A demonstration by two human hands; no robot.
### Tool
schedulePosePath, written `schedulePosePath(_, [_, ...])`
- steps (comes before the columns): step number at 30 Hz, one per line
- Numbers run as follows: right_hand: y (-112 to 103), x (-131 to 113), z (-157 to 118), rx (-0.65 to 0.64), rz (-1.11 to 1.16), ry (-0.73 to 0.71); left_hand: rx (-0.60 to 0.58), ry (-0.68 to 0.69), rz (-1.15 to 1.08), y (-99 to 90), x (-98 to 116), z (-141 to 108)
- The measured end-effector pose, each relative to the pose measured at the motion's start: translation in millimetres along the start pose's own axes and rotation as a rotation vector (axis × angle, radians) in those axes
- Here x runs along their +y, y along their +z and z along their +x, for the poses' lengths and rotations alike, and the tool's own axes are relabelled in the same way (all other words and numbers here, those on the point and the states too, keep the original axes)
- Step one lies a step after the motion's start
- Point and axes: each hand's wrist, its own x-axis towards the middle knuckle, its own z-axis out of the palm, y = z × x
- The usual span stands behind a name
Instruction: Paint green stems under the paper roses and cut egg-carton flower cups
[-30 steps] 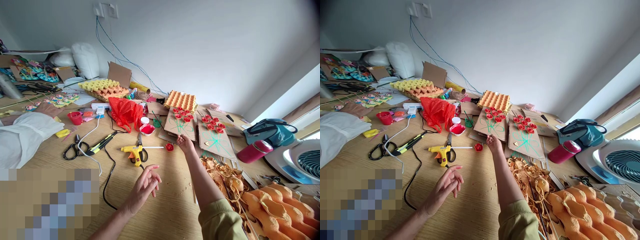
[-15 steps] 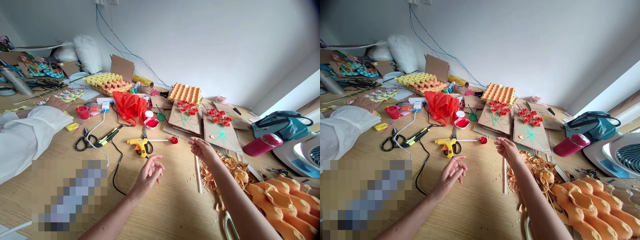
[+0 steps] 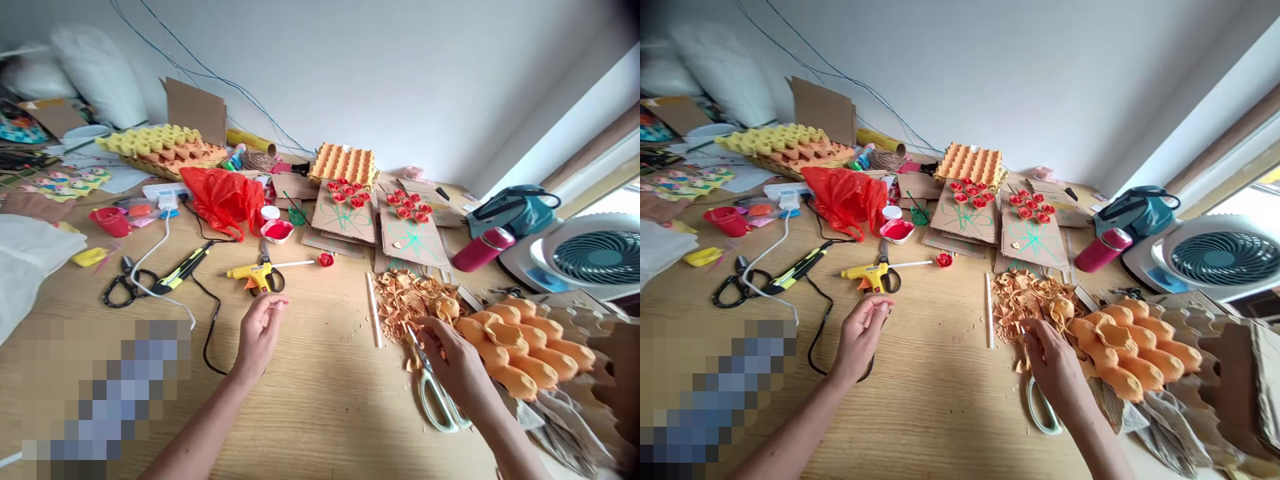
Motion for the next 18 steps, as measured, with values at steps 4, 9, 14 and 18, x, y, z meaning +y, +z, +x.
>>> schedulePosePath(4, [1.7,19.7,-39.7,0.09,-0.225,0.097,-0.059,0.134,0.137,-2.5,3.4,1.0])
schedulePosePath(9, [27.7,34.9,-73.3,0.157,-0.347,0.074,-0.086,0.272,0.347,0.1,1.1,2.1])
schedulePosePath(14, [47.5,41.7,-90.4,0.234,-0.389,0.171,-0.152,0.339,0.366,3.0,-0.8,-3.7])
schedulePosePath(18, [48.9,48.5,-97.7,0.199,-0.399,0.199,-0.16,0.346,0.358,4.5,-1.9,-4.9])
